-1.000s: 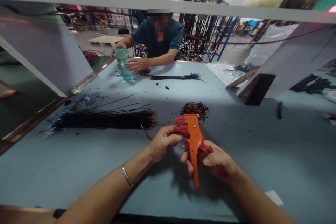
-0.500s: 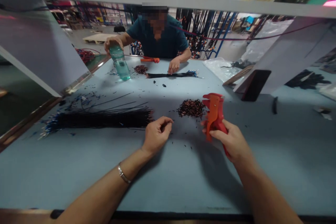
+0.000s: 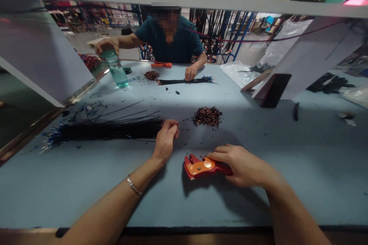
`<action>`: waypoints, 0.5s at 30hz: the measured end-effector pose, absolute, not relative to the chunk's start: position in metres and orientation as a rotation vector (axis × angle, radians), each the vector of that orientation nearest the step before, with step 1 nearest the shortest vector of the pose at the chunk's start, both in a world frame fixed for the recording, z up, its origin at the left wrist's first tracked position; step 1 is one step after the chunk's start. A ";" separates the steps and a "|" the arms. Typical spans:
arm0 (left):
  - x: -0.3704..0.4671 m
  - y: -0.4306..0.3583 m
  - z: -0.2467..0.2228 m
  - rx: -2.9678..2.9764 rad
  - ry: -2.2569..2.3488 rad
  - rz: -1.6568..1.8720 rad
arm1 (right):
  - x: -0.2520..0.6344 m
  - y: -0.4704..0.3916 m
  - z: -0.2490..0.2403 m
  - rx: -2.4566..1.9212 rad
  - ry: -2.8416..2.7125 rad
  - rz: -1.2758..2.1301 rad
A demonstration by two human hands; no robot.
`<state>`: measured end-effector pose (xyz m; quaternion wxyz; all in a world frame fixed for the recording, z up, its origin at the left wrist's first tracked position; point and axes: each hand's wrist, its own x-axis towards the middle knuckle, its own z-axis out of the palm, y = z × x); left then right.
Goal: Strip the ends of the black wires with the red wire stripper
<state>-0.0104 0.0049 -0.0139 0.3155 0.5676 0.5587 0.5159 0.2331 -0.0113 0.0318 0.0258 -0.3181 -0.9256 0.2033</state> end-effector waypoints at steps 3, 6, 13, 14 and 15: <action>-0.009 0.005 -0.012 1.523 1.445 1.340 | 0.239 -0.007 0.026 -1.159 -2.845 0.435; -0.007 0.005 -0.013 1.535 1.439 1.350 | 0.248 0.001 0.021 -1.497 -2.768 0.141; -0.010 0.009 -0.020 1.515 1.486 1.408 | 0.239 -0.002 0.025 -1.281 -2.796 0.299; -0.010 0.010 -0.020 1.510 1.496 1.415 | 0.233 -0.006 0.025 -1.153 -2.827 0.383; -0.011 0.010 -0.020 1.505 1.505 1.419 | 0.226 -0.009 0.024 -1.090 -2.840 0.406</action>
